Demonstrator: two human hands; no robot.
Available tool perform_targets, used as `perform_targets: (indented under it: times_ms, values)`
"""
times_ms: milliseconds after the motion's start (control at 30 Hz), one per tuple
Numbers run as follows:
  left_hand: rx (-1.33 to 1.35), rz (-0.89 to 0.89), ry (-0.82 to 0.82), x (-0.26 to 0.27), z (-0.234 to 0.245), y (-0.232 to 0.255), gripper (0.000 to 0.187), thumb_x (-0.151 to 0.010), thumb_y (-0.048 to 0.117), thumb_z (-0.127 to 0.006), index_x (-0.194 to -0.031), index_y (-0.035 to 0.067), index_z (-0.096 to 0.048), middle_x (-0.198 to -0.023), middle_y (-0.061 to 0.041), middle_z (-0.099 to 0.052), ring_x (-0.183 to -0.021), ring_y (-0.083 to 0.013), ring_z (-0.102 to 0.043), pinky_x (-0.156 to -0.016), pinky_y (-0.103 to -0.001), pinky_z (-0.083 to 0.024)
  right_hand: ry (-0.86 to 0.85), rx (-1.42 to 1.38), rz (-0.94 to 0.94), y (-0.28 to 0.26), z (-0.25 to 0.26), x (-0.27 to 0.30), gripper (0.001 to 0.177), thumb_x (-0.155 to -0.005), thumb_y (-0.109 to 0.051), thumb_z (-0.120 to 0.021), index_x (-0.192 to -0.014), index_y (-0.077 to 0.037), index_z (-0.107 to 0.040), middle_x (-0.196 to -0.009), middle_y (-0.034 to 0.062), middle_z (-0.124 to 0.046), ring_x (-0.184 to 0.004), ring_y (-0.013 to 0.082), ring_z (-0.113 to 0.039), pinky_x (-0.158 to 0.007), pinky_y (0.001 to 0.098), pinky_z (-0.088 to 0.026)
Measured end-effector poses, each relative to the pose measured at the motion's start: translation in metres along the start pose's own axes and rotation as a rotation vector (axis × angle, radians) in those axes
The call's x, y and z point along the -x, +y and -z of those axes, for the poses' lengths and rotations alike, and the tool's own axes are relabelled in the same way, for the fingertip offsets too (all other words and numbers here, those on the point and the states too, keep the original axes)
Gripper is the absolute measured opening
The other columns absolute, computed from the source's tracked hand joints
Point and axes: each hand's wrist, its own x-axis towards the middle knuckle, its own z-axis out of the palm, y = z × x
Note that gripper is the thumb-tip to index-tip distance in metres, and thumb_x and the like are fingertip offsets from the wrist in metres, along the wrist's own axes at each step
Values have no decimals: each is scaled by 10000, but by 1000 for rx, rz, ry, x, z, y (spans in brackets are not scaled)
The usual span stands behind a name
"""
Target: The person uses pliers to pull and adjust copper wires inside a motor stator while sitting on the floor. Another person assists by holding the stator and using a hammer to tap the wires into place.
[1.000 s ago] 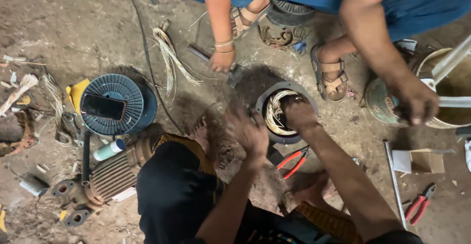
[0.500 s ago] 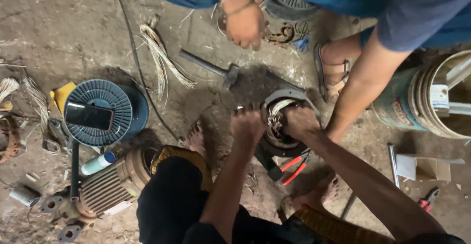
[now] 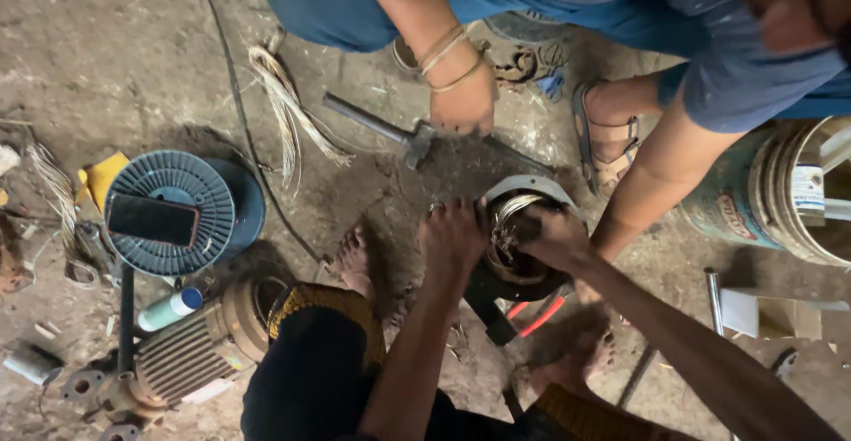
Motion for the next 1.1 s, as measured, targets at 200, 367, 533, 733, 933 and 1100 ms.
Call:
perform_targets:
  times_ms: [200, 367, 533, 733, 933, 1100]
  values:
    - [31, -32, -29, -2, 8, 1, 346, -968, 379, -548, -874, 88, -710, -834, -160, -750, -764, -387, -729, -707, -520, -561, -226, -237, 178, 15, 18, -10, 444, -781, -251, -844, -1197, -169, -714, -1129, 81, -764, -1008, 176, -721, -916, 345, -541]
    - [11, -37, 5, 1, 11, 1, 350, -1010, 382, -557, -893, 97, -723, -850, -170, -744, -776, -387, -723, -761, -507, -570, -94, -249, 108, 16, -7, -10, 370, -772, -341, -868, -1080, -165, -764, -1044, 68, -801, -980, 197, -737, -901, 360, -565]
    - [30, -44, 19, 4, 6, 0, 322, -938, 368, -594, -875, 84, -732, -870, -152, -752, -797, -373, -725, -747, -496, -568, 39, -322, 169, 32, -20, -5, 394, -803, -341, -797, -1130, -128, -738, -1065, 117, -758, -971, 251, -747, -880, 389, -580]
    - [10, -114, 155, 6, -2, -4, 302, -952, 337, -620, -807, 90, -715, -792, -152, -723, -723, -348, -708, -707, -479, -569, 254, 70, 424, 8, 4, 27, 531, -768, -338, -826, -1227, -106, -693, -1218, 141, -700, -1170, 338, -623, -997, 501, -449]
    - [29, -302, 439, 11, -14, -15, 466, -1027, 287, -677, -600, 108, -630, -586, -127, -636, -559, -323, -669, -572, -469, -565, 527, 171, 306, -17, 19, 62, 554, -688, -387, -822, -1163, -127, -706, -1273, 149, -622, -1185, 396, -553, -963, 570, -414]
    - [24, -73, 176, 2, -15, -10, 453, -1007, 408, -519, -847, 67, -771, -831, -197, -745, -689, -377, -722, -677, -487, -596, 554, 202, 223, -10, -4, 47, 268, -872, -276, -765, -1131, -219, -736, -1348, 25, -613, -1261, 334, -579, -1057, 496, -466]
